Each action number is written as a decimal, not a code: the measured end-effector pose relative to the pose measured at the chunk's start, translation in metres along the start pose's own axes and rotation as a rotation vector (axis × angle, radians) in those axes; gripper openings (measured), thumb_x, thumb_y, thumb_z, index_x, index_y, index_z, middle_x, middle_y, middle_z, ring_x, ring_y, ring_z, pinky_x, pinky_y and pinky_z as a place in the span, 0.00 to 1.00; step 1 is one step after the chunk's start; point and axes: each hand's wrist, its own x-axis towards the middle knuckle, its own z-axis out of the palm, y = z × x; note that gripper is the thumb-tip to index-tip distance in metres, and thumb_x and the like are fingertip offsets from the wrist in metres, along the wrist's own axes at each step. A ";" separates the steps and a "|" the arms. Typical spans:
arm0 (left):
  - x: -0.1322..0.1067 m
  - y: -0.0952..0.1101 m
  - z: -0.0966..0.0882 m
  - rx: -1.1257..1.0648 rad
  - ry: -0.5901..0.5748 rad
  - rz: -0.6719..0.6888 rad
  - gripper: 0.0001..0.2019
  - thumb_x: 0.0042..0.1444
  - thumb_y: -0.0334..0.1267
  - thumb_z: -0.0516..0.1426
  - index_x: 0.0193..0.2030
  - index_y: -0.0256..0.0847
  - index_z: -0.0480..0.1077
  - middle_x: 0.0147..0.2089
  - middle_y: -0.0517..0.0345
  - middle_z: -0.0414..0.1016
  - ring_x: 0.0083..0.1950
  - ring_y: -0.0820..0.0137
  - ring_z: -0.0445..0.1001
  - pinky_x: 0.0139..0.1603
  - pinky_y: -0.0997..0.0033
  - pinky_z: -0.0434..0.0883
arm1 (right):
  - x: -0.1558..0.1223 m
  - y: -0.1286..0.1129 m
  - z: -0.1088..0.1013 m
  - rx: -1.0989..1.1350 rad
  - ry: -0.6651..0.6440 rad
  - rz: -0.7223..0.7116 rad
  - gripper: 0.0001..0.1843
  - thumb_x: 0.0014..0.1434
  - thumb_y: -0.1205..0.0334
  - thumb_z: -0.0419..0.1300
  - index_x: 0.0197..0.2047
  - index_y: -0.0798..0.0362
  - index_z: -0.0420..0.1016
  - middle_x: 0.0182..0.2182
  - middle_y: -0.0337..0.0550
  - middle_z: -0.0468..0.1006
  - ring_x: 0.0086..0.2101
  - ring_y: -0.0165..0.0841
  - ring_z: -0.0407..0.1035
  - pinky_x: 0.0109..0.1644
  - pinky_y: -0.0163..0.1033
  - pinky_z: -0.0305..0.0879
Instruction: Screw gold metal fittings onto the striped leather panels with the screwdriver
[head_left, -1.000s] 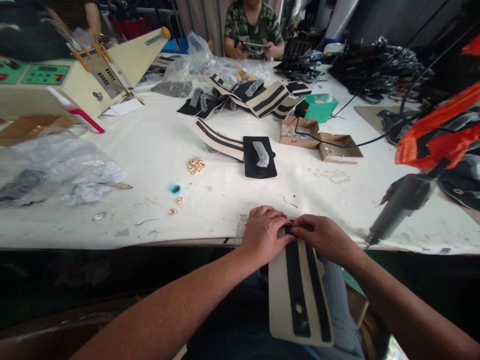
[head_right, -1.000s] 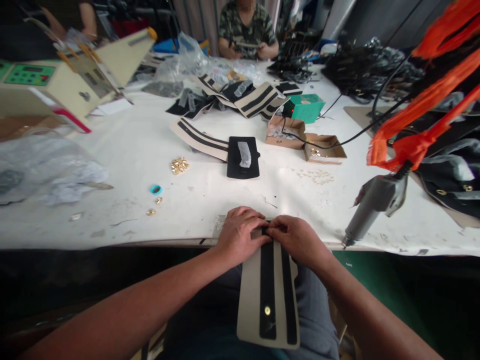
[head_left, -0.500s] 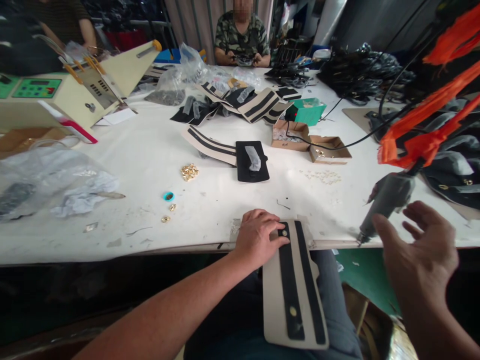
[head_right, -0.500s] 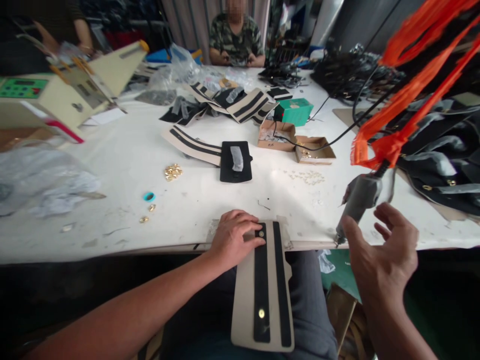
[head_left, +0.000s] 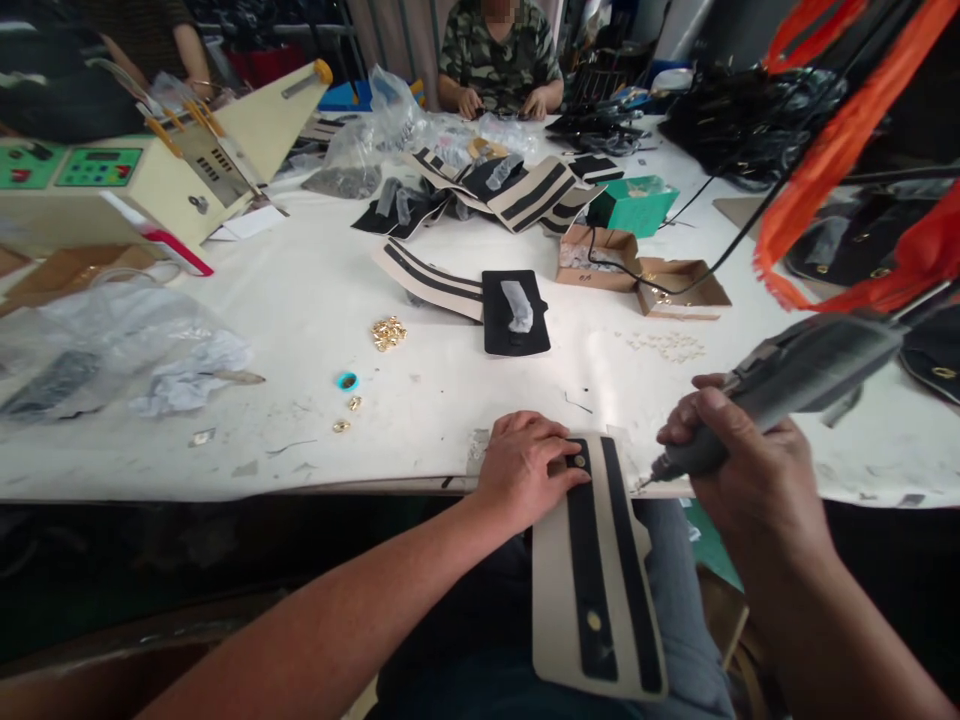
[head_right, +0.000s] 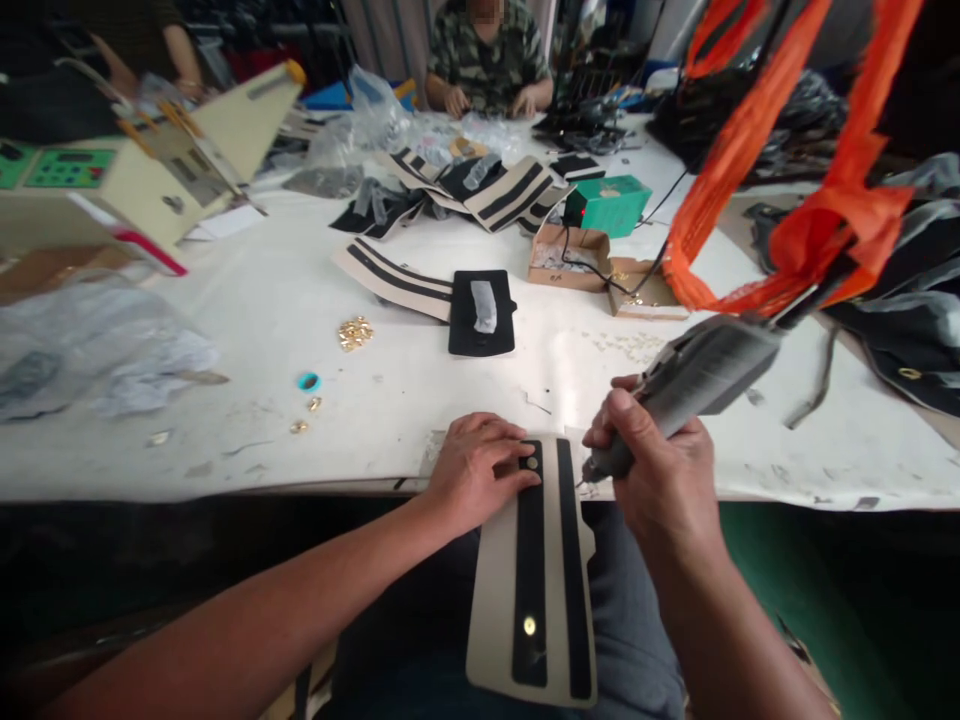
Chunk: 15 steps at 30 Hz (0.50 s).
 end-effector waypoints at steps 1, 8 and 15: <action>0.000 0.000 0.000 0.001 0.002 -0.006 0.15 0.55 0.47 0.75 0.47 0.49 0.84 0.53 0.60 0.85 0.61 0.56 0.74 0.63 0.50 0.68 | -0.003 0.000 0.014 0.044 -0.032 -0.012 0.17 0.55 0.53 0.77 0.41 0.50 0.77 0.23 0.33 0.72 0.23 0.30 0.66 0.29 0.37 0.70; -0.002 0.001 0.000 0.001 0.014 -0.008 0.15 0.54 0.50 0.75 0.46 0.50 0.84 0.54 0.61 0.86 0.60 0.56 0.75 0.63 0.50 0.67 | -0.015 0.018 0.051 0.052 -0.156 -0.123 0.17 0.61 0.52 0.74 0.32 0.50 0.72 0.21 0.34 0.69 0.21 0.32 0.65 0.25 0.38 0.65; -0.001 0.002 -0.002 -0.008 0.008 -0.008 0.15 0.53 0.49 0.76 0.45 0.49 0.84 0.53 0.61 0.86 0.59 0.56 0.76 0.62 0.50 0.67 | -0.014 0.037 0.045 -0.069 -0.196 -0.200 0.19 0.64 0.51 0.72 0.30 0.50 0.70 0.21 0.35 0.69 0.21 0.32 0.66 0.26 0.40 0.66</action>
